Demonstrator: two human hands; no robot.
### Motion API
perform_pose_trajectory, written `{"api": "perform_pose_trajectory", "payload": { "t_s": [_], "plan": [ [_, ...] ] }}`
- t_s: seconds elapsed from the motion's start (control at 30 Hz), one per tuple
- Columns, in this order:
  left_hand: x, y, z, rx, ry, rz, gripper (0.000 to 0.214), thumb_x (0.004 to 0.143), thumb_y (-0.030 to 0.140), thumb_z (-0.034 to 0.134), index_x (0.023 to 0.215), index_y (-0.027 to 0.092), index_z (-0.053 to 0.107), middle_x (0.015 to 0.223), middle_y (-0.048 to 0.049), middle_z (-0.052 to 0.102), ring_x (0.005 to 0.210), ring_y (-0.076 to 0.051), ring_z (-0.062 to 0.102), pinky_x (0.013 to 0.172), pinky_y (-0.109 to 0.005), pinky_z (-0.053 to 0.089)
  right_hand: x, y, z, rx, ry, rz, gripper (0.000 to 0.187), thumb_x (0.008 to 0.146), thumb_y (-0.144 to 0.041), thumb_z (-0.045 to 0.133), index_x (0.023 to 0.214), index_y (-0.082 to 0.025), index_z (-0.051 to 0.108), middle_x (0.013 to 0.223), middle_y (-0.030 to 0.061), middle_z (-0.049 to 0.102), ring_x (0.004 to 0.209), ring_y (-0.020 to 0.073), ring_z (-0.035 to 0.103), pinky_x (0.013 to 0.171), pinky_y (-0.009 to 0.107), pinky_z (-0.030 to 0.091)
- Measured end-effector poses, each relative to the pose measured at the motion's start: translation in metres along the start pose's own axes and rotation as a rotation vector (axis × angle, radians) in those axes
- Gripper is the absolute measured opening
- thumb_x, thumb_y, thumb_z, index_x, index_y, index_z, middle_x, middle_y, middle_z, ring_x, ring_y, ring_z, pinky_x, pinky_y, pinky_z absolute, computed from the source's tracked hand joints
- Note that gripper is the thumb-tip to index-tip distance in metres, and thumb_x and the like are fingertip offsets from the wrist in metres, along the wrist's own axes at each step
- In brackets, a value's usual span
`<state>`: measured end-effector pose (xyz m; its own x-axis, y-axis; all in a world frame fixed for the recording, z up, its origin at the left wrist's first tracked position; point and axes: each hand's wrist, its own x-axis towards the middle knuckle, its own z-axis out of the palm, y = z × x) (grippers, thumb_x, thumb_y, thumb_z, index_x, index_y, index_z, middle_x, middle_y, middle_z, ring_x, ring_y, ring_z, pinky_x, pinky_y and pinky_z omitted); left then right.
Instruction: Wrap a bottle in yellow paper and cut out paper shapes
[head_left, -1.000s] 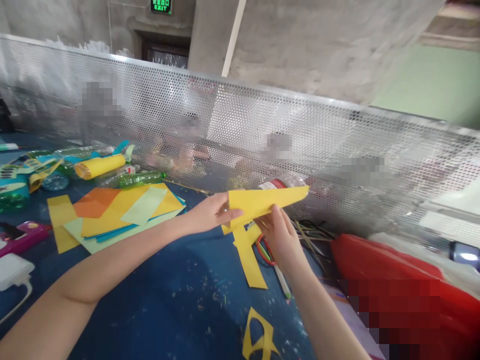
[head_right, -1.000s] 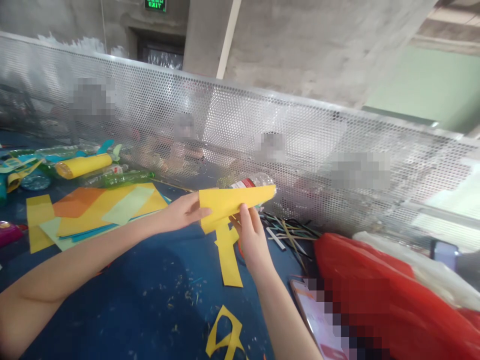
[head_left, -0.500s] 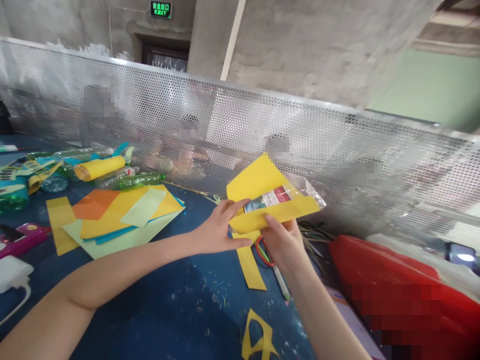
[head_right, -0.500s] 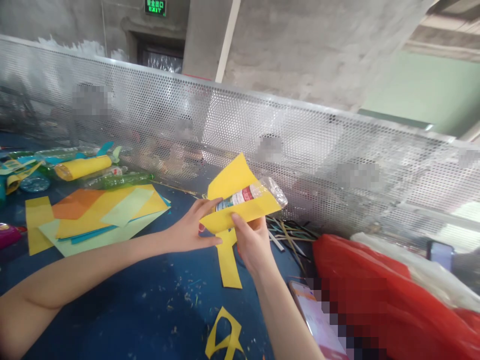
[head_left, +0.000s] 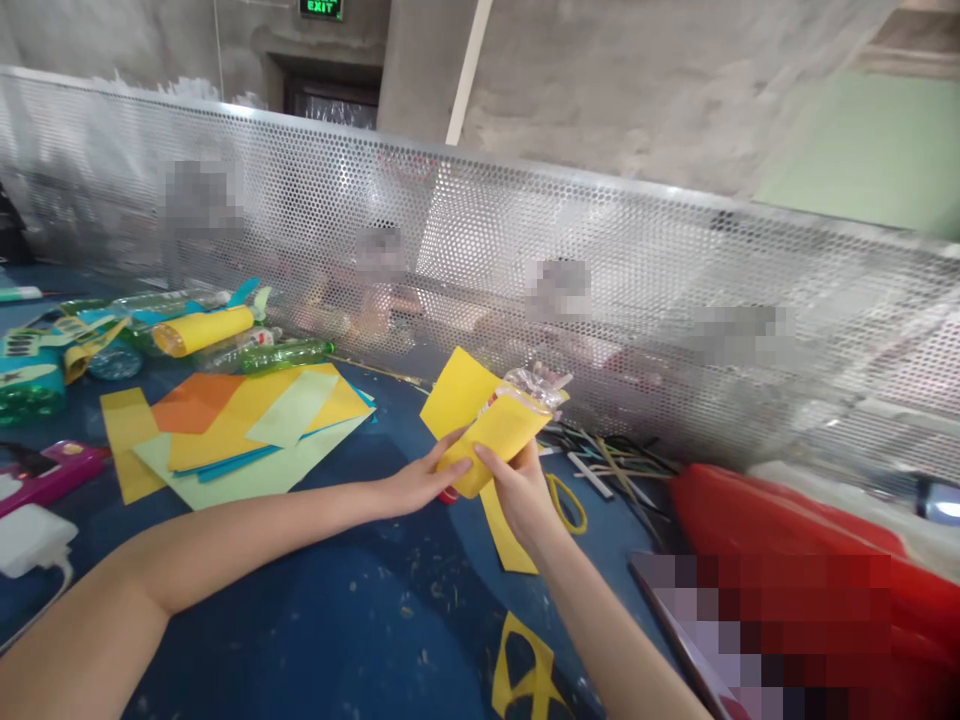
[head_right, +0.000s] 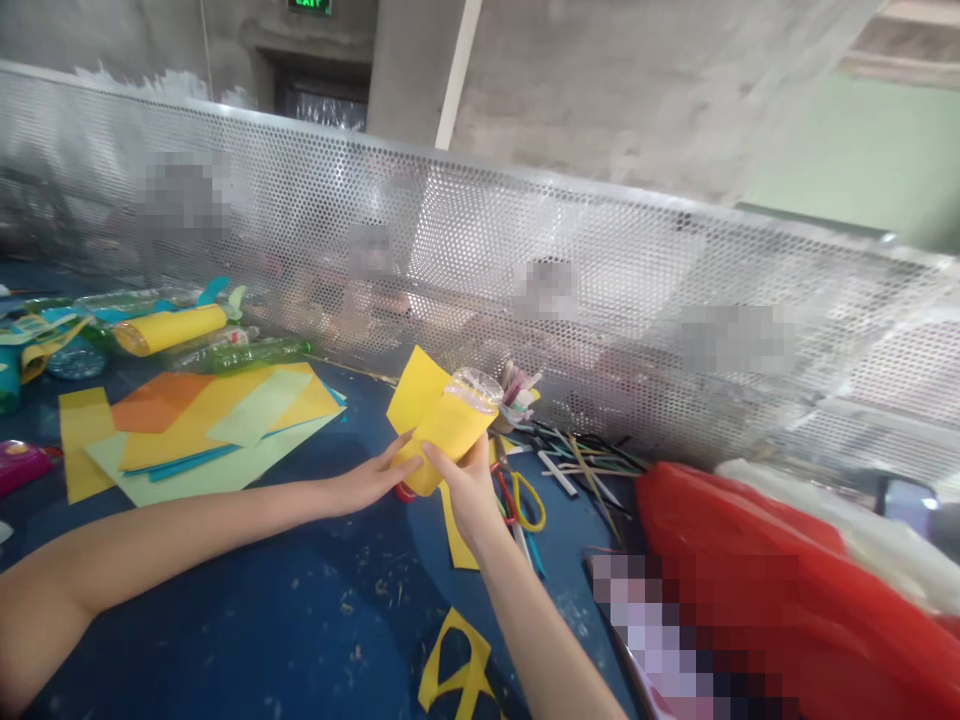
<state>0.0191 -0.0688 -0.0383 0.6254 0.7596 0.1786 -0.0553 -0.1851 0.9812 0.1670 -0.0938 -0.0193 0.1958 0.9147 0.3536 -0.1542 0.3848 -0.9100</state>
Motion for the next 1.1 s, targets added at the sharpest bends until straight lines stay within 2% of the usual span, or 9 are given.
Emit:
{"api": "perform_pose_trajectory", "payload": {
  "t_s": [0.17,0.33,0.5,0.67,0.83,1.0,1.1],
  "plan": [
    [-0.009,0.000,-0.007,0.094,-0.061,0.103,0.068,0.088,0.054,0.040,0.146,0.029,0.015,0.148,-0.0030,0.030,0.136,-0.023,0.026,0.112,-0.038,0.023,-0.004,-0.005,0.006,-0.049,-0.014,0.024,0.064,0.063,-0.032,0.077,0.119,-0.026,0.047,0.111,0.0066,0.065,0.099,0.0245,0.062,0.087,0.042,0.051],
    [-0.010,-0.003,-0.013,0.187,0.001,0.141,0.068,0.089,0.055,0.038,0.146,0.026,0.014,0.149,-0.0052,0.030,0.135,-0.024,0.028,0.113,-0.040,0.020,0.003,-0.005,0.016,-0.062,-0.012,-0.045,0.069,0.063,-0.030,0.077,0.122,-0.027,0.043,0.115,0.0062,0.062,0.098,0.0225,0.062,0.086,0.039,0.051],
    [-0.009,-0.012,-0.019,0.239,0.048,0.157,0.065,0.091,0.053,0.035,0.146,0.024,0.016,0.151,-0.0032,0.024,0.138,-0.021,0.020,0.114,-0.037,0.015,0.011,0.002,0.025,-0.070,0.028,-0.113,0.070,0.063,-0.030,0.077,0.123,-0.027,0.041,0.115,0.0054,0.061,0.096,0.0205,0.062,0.085,0.036,0.051],
    [-0.007,-0.018,-0.021,0.241,0.038,0.161,0.066,0.091,0.052,0.035,0.146,0.022,0.014,0.146,-0.0062,0.035,0.133,-0.021,0.032,0.112,-0.036,0.022,0.012,0.000,0.027,-0.103,0.047,-0.124,0.068,0.062,-0.031,0.077,0.120,-0.026,0.043,0.110,0.0054,0.063,0.094,0.0213,0.063,0.083,0.036,0.052],
    [-0.006,-0.020,-0.021,0.261,0.028,0.135,0.064,0.092,0.051,0.033,0.146,0.020,0.016,0.141,-0.0081,0.041,0.130,-0.022,0.038,0.110,-0.037,0.028,0.017,0.001,0.027,-0.122,0.042,-0.145,0.064,0.062,-0.032,0.077,0.117,-0.024,0.047,0.105,0.0056,0.064,0.090,0.0215,0.064,0.080,0.036,0.053],
    [-0.007,-0.017,-0.018,0.370,-0.018,0.231,0.059,0.093,0.045,0.035,0.145,0.021,0.018,0.129,-0.0097,0.052,0.119,-0.024,0.048,0.104,-0.041,0.034,0.015,0.005,0.024,-0.174,0.169,-0.207,0.057,0.062,-0.033,0.076,0.111,-0.021,0.050,0.103,0.0072,0.065,0.085,0.0214,0.064,0.076,0.036,0.053],
    [-0.010,-0.019,-0.014,0.468,0.026,0.305,0.058,0.091,0.043,0.042,0.143,0.023,0.025,0.125,-0.0112,0.051,0.114,-0.025,0.049,0.101,-0.043,0.037,0.012,0.005,0.021,-0.163,0.201,-0.204,0.049,0.064,-0.034,0.075,0.105,-0.020,0.052,0.100,0.0067,0.066,0.084,0.0216,0.065,0.074,0.036,0.053]
  ]
}}
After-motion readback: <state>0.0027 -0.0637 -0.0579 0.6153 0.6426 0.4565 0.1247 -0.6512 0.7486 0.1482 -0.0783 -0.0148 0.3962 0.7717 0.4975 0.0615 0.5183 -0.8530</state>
